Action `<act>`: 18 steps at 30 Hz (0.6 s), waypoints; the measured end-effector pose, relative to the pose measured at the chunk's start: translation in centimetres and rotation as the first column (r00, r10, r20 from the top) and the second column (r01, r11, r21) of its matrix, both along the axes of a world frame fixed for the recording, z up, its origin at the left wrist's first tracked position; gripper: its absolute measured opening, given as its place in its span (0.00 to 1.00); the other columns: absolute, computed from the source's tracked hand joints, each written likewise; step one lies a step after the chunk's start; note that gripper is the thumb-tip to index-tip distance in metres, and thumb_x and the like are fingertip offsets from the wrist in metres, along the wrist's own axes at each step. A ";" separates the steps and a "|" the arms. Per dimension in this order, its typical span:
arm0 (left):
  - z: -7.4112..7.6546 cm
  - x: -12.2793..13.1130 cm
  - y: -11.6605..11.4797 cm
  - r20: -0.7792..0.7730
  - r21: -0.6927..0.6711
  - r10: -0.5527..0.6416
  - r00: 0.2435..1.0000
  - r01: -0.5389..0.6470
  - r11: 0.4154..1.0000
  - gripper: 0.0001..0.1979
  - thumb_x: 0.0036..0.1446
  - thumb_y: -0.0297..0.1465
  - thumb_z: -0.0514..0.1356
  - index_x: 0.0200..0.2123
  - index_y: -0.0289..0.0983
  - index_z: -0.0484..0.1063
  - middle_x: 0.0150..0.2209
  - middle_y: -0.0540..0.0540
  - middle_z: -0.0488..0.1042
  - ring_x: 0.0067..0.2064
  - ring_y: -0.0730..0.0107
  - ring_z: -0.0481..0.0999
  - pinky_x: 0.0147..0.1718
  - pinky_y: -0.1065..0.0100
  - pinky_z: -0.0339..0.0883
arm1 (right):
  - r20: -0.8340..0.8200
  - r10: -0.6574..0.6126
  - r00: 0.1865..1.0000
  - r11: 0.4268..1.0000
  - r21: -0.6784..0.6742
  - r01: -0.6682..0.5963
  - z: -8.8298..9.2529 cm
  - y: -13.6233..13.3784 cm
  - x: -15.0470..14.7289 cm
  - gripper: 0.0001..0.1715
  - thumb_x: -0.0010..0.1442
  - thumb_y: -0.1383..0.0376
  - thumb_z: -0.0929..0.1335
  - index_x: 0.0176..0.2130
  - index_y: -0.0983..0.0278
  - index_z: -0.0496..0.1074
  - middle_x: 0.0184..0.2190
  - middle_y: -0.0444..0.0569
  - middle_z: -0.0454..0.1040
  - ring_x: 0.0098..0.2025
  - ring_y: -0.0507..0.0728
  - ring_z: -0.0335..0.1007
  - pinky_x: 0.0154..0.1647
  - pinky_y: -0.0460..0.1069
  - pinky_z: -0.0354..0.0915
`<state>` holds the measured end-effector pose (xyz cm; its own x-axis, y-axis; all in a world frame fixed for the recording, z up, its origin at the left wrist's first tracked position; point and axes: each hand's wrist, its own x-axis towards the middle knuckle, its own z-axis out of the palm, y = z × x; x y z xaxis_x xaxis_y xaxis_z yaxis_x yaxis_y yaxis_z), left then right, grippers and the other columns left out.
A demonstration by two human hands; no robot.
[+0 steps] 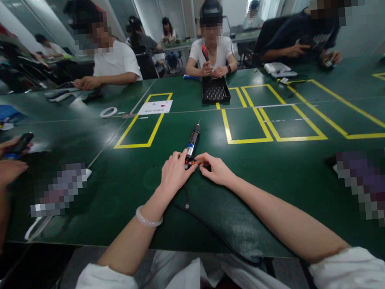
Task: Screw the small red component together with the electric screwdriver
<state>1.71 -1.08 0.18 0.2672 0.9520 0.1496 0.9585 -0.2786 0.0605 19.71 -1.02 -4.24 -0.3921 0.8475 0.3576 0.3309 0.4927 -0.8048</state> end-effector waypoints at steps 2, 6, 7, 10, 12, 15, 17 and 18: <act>0.1 -0.3 0.0 -0.037 0.008 -0.010 0.999 0.011 1.000 0.30 0.61 0.49 0.51 0.62 0.41 0.58 0.48 0.39 0.69 0.45 0.55 0.71 0.39 0.62 0.63 | -0.007 0.033 0.999 0.999 -0.013 -0.033 0.0 -0.1 0.0 0.23 0.57 0.73 0.65 0.52 0.61 0.64 0.44 0.48 0.77 0.42 0.53 0.73 0.49 0.52 0.67; 0.4 -1.6 -0.3 -0.100 0.023 -0.039 0.994 0.042 0.999 0.30 0.62 0.48 0.52 0.63 0.41 0.57 0.51 0.38 0.69 0.47 0.54 0.70 0.41 0.61 0.63 | 0.006 0.036 0.999 0.999 -0.015 -0.036 -0.2 0.0 0.0 0.23 0.57 0.72 0.65 0.52 0.60 0.64 0.44 0.47 0.76 0.44 0.54 0.72 0.50 0.52 0.66; 0.5 -2.1 -0.4 -0.116 0.025 -0.043 0.992 0.047 0.999 0.31 0.62 0.48 0.52 0.64 0.41 0.56 0.51 0.38 0.69 0.48 0.54 0.70 0.41 0.61 0.62 | 0.005 0.032 0.999 0.999 -0.017 -0.031 -0.2 0.1 0.0 0.22 0.58 0.71 0.66 0.52 0.61 0.64 0.43 0.47 0.76 0.44 0.54 0.72 0.50 0.52 0.66; 0.8 -4.2 -0.9 -0.153 0.011 -0.033 0.988 0.035 0.999 0.32 0.62 0.48 0.51 0.65 0.40 0.55 0.53 0.38 0.69 0.48 0.53 0.70 0.42 0.60 0.62 | 0.006 0.028 1.000 0.999 -0.028 -0.028 -0.2 0.2 0.1 0.18 0.58 0.71 0.66 0.49 0.62 0.66 0.41 0.47 0.76 0.42 0.53 0.72 0.48 0.51 0.66; 0.9 -6.1 -1.1 -0.172 -0.002 0.002 0.985 -0.003 1.000 0.32 0.62 0.48 0.50 0.65 0.40 0.55 0.54 0.37 0.68 0.48 0.52 0.70 0.43 0.60 0.62 | 0.014 0.031 0.999 0.999 -0.026 -0.031 -0.1 0.2 0.1 0.17 0.58 0.71 0.66 0.47 0.62 0.67 0.40 0.47 0.76 0.42 0.53 0.72 0.48 0.51 0.66; 0.8 -9.6 -1.3 -0.196 -0.017 0.082 0.977 -0.087 0.996 0.33 0.62 0.49 0.48 0.66 0.39 0.54 0.55 0.36 0.67 0.49 0.50 0.70 0.43 0.58 0.63 | 0.041 0.025 0.999 0.999 -0.024 -0.024 0.2 0.1 0.1 0.14 0.58 0.71 0.66 0.45 0.63 0.69 0.39 0.47 0.76 0.41 0.54 0.71 0.47 0.51 0.66; 0.6 -12.2 -1.2 -0.211 -0.017 0.144 0.967 -0.151 0.988 0.34 0.62 0.50 0.47 0.66 0.38 0.55 0.56 0.34 0.67 0.50 0.47 0.69 0.44 0.56 0.63 | 0.065 0.021 0.998 1.000 -0.021 -0.019 0.3 0.0 0.1 0.11 0.58 0.71 0.67 0.43 0.63 0.71 0.38 0.48 0.76 0.41 0.54 0.71 0.46 0.51 0.66; 0.6 -13.6 -1.1 -0.217 -0.015 0.175 0.960 -0.182 0.983 0.35 0.62 0.51 0.46 0.66 0.37 0.55 0.56 0.34 0.66 0.51 0.46 0.69 0.44 0.55 0.63 | 0.076 0.018 0.997 1.000 -0.018 -0.017 0.4 0.0 0.1 0.10 0.59 0.71 0.67 0.42 0.63 0.71 0.38 0.48 0.76 0.41 0.54 0.71 0.46 0.51 0.66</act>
